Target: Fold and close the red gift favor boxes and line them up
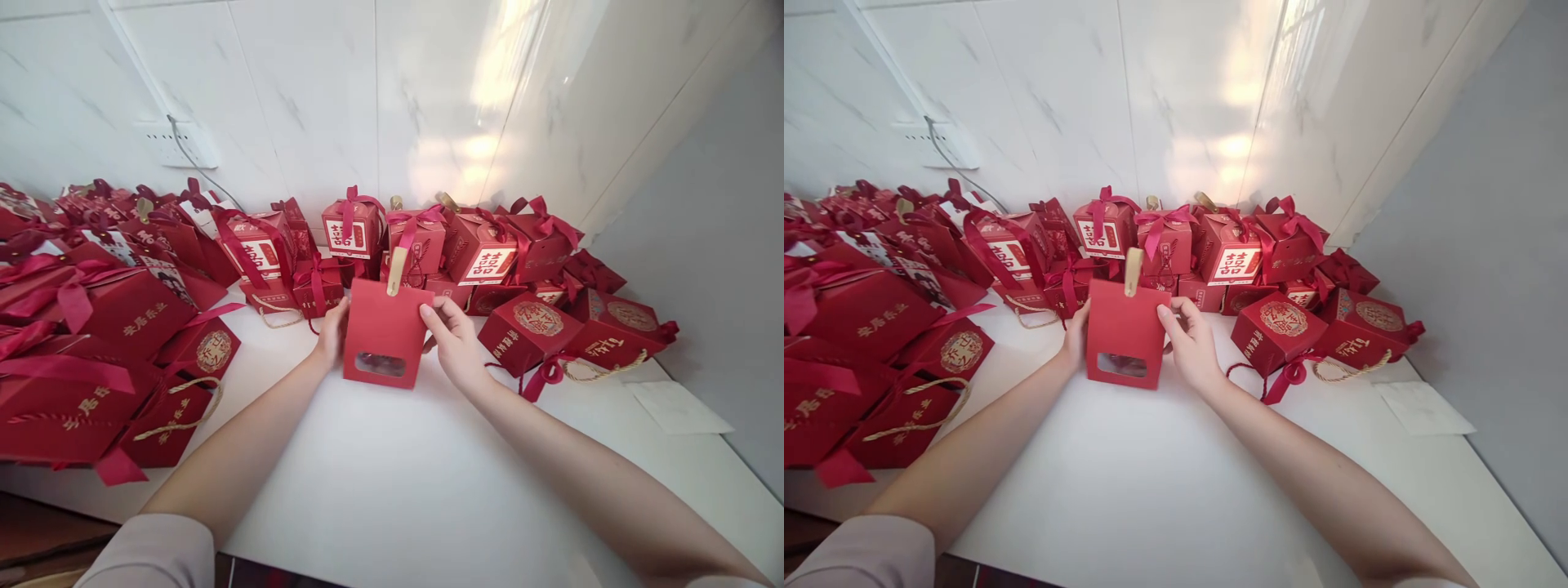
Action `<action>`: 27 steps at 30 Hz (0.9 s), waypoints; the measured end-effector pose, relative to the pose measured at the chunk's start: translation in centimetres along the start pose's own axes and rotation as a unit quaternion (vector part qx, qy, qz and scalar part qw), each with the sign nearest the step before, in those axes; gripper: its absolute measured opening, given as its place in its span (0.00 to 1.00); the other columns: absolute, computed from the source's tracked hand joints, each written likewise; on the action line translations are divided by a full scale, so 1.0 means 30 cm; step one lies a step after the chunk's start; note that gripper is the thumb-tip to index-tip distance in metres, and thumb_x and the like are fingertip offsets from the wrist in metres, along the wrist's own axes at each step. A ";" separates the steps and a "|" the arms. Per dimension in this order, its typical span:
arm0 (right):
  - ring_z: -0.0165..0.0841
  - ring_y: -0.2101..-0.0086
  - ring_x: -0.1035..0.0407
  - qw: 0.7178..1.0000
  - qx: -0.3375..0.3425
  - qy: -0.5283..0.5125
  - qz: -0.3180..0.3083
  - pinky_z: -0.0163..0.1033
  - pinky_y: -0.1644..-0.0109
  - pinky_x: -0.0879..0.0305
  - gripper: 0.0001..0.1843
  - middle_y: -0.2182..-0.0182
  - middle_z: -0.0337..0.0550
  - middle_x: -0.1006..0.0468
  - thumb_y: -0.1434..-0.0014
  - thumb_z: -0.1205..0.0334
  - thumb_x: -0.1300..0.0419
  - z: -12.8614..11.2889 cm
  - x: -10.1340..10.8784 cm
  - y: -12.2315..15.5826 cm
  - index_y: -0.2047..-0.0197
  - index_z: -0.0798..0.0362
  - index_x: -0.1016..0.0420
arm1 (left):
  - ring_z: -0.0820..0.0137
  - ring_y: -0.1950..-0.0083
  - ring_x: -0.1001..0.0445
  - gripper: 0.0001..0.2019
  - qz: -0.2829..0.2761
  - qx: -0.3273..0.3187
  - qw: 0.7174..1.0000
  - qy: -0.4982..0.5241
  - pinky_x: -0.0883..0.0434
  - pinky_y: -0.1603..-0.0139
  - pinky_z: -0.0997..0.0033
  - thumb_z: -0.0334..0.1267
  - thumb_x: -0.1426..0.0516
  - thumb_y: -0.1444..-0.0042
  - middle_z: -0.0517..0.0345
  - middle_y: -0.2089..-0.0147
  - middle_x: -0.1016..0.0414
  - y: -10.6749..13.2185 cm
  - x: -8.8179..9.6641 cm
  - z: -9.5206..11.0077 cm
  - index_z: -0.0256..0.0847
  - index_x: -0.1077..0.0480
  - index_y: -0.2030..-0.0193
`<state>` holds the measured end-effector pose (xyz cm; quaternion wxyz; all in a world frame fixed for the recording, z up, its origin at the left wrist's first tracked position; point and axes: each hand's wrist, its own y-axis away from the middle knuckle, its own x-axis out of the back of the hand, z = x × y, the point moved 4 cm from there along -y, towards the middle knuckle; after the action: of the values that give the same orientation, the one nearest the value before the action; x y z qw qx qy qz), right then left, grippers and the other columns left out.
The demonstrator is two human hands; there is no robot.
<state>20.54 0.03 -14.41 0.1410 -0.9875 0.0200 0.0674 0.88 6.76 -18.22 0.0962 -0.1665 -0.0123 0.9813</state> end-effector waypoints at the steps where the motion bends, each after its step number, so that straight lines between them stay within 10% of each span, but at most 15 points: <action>1: 0.31 0.66 0.29 0.999 0.025 0.021 0.003 0.31 0.70 0.31 0.13 0.64 0.39 0.25 0.39 0.49 0.40 -0.025 0.007 -0.004 0.59 0.49 0.29 | 0.63 0.61 0.26 0.26 -0.003 -0.017 1.000 -0.001 0.31 0.59 0.67 0.62 0.46 0.45 0.53 0.63 0.22 0.003 -0.010 0.002 0.37 0.25 0.62; 8: 0.34 0.64 0.29 0.988 0.059 0.144 -0.005 0.35 0.66 0.33 0.08 0.64 0.40 0.23 0.40 0.54 0.39 -0.094 0.055 -0.035 0.62 0.49 0.28 | 0.61 0.57 0.25 0.32 -0.092 -0.210 0.960 -0.162 0.30 0.56 0.66 0.67 0.52 0.45 0.49 0.57 0.22 0.044 -0.068 0.149 0.39 0.26 0.55; 16: 0.37 0.58 0.28 0.957 0.152 0.236 -0.071 0.41 0.55 0.32 0.05 0.61 0.42 0.22 0.39 0.58 0.39 -0.201 0.062 -0.035 0.66 0.49 0.24 | 0.64 0.62 0.24 0.14 -0.205 -0.110 0.848 -0.476 0.30 0.62 0.71 0.47 0.38 0.47 0.52 0.61 0.20 0.072 -0.177 0.395 0.39 0.21 0.60; 27: 0.35 0.59 0.27 0.960 0.180 0.193 -0.094 0.37 0.60 0.31 0.09 0.59 0.41 0.23 0.37 0.56 0.40 -0.373 -0.015 -0.096 0.55 0.49 0.27 | 0.72 0.72 0.34 0.16 -0.170 -0.092 0.836 -0.513 0.41 0.73 0.73 0.50 0.39 0.48 0.60 0.73 0.26 0.073 -0.263 0.352 0.37 0.21 0.68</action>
<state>21.69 -0.33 -2.90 0.3151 -0.9376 -0.0343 -0.1431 4.30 3.18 -5.81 0.2253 0.3573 -0.1781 0.8887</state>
